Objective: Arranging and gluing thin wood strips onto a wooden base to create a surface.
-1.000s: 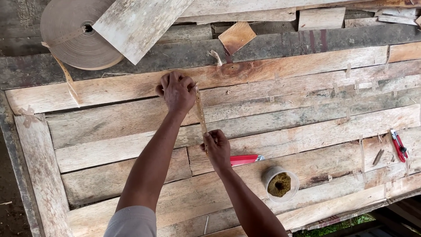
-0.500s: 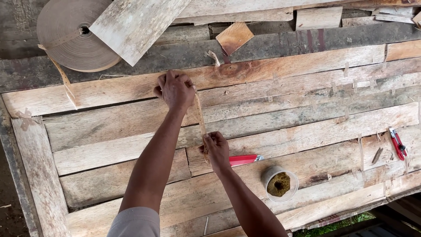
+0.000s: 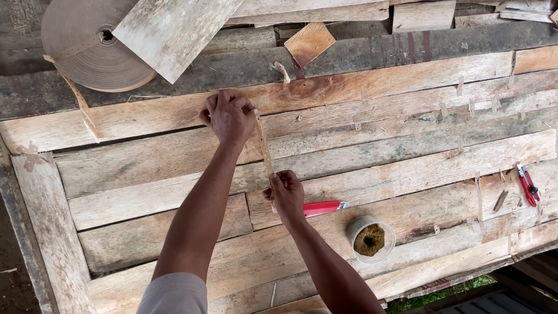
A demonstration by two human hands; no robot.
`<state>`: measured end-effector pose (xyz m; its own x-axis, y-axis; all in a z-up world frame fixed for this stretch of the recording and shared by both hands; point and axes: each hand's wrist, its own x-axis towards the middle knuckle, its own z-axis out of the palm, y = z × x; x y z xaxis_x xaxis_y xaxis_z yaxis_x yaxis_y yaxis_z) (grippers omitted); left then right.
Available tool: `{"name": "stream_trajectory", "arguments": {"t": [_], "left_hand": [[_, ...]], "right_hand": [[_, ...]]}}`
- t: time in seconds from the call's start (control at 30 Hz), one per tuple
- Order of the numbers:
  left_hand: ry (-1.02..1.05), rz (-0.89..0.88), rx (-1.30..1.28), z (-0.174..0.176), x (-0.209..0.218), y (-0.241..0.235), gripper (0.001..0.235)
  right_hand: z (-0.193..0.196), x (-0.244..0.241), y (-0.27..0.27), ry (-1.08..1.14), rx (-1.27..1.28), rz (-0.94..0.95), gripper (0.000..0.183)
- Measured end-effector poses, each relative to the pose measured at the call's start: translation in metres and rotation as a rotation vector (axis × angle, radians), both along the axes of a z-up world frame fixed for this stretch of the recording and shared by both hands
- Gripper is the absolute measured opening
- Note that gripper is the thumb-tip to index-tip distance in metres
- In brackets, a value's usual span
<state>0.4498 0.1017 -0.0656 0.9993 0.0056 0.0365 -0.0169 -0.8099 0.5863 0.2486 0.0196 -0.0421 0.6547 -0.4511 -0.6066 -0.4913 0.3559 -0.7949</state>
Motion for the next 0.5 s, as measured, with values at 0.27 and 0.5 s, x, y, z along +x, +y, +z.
{"name": "stream_trajectory", "arguments": {"t": [0.27, 0.5], "left_hand": [[-0.115, -0.045, 0.029, -0.029, -0.001, 0.007, 0.019], [-0.371, -0.42, 0.036, -0.013, -0.022, 0.019, 0.035]], "right_hand": [[0.003, 0.001, 0.003, 0.015, 0.015, -0.005, 0.021], [-0.011, -0.003, 0.001, 0.018, 0.057, -0.024, 0.022]]}}
